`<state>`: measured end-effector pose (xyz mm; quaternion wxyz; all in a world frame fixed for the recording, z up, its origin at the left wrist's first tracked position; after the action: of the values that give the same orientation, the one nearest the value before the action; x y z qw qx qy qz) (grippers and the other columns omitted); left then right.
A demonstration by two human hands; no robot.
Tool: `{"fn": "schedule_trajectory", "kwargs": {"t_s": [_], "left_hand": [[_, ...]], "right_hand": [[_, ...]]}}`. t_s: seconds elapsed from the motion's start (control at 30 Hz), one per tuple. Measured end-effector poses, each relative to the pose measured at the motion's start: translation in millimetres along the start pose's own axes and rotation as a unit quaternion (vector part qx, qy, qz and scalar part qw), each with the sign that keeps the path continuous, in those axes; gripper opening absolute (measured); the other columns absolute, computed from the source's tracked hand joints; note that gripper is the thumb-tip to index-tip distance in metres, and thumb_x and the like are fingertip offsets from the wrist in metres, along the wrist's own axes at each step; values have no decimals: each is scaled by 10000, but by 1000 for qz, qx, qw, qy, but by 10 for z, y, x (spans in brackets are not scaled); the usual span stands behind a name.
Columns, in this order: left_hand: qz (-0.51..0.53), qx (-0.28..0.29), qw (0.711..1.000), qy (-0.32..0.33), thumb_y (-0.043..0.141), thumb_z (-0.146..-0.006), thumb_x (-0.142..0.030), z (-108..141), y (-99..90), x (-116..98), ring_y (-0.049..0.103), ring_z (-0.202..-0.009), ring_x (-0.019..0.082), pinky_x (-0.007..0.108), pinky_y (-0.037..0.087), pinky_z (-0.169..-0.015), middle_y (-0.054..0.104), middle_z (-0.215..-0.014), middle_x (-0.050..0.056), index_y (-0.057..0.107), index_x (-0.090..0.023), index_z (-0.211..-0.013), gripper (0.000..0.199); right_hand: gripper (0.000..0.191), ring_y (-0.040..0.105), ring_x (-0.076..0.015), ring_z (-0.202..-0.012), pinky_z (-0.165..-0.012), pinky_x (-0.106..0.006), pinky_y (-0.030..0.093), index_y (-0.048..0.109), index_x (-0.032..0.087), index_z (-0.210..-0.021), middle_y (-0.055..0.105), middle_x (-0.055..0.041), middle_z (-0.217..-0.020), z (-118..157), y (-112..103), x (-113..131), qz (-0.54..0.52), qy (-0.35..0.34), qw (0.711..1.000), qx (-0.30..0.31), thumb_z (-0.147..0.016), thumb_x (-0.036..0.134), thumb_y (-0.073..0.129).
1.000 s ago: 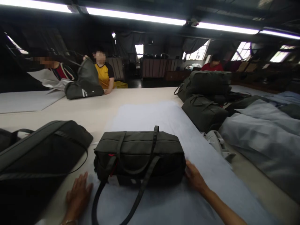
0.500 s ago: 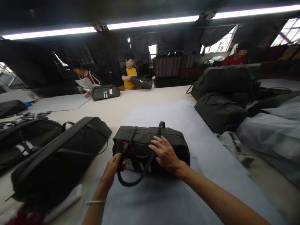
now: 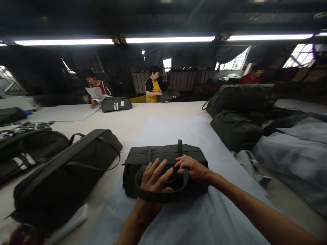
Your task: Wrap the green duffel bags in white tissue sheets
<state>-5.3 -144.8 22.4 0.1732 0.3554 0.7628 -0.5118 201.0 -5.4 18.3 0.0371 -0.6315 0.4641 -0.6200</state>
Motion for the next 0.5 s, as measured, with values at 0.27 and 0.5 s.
{"fn": "schedule_trajectory", "kwargs": {"t_s": [0.27, 0.5], "left_hand": [[-274, 236, 932, 31, 628, -848, -213, -11, 120, 196, 636, -855, 205, 334, 486, -797, 685, -895, 18, 607, -229, -1080, 233], [-264, 228, 934, 75, 547, -899, -184, 268, 256, 437, 563, -839, 175, 313, 399, -776, 621, -864, 0, 579, -223, -868, 59]], "right_hand": [[396, 594, -120, -612, -620, -259, 506, 638, 150, -990, 676, -40, -787, -680, -740, 359, -149, 181, 966, -106, -788, 488, 674], [354, 629, -170, -883, -758, -319, 523, 576, 172, -1162, 626, -108, -1130, -1116, -630, -297, 40, 316, 938, -139, -968, 446, 463]]}}
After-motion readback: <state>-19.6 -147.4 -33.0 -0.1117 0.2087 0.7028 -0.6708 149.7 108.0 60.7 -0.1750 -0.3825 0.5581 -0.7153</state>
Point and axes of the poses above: each hand's wrist, its own z-axis away from the middle knuckle, its own y-axis out of the palm, x = y × z, the point moved 1 cm from there along -z, towards the middle knuckle
